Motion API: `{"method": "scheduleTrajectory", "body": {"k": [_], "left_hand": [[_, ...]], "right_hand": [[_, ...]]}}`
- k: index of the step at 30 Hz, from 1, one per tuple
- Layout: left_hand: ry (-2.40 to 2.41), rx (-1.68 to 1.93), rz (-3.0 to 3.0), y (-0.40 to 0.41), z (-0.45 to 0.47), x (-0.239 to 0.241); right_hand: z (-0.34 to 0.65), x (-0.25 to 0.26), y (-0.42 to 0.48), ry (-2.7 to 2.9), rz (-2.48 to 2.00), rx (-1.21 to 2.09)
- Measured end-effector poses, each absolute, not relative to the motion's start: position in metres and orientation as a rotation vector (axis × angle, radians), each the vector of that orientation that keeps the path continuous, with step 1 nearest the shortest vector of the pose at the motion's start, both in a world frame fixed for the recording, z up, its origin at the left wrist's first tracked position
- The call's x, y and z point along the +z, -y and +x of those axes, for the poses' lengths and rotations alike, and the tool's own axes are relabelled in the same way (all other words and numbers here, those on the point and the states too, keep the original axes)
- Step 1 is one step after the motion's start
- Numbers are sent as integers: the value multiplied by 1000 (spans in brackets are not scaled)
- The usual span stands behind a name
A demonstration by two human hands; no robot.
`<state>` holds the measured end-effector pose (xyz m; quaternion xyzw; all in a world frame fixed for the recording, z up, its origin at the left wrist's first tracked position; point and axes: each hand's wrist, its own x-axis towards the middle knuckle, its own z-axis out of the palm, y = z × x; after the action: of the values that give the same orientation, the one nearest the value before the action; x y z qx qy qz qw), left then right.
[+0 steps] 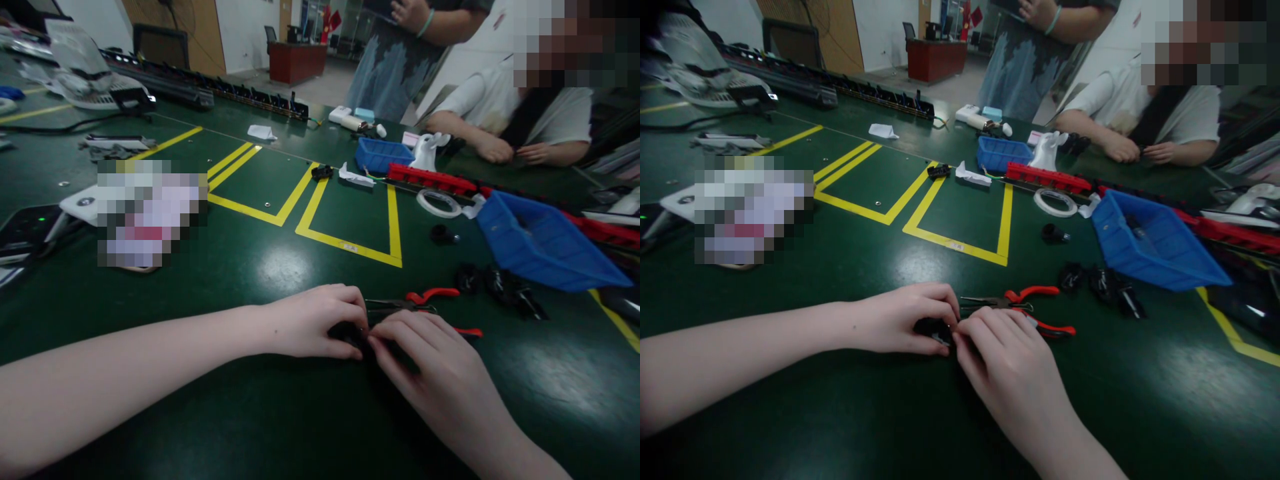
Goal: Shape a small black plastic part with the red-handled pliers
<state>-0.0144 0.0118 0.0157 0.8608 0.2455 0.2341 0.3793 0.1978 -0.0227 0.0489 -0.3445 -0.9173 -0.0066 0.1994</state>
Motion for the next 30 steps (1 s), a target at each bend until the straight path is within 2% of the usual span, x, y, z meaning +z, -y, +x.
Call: {"method": "scheduleTrajectory", "body": {"k": [7, 17, 30], "left_hand": [[-620, 585, 2234, -13, -15, 17], [-636, 553, 2282, -13, -14, 17], [-627, 548, 2283, -12, -15, 19]], "right_hand": [[202, 45, 17, 2595, -967, 152], [198, 45, 20, 2647, -845, -119], [200, 49, 18, 2727, -839, 21]]}}
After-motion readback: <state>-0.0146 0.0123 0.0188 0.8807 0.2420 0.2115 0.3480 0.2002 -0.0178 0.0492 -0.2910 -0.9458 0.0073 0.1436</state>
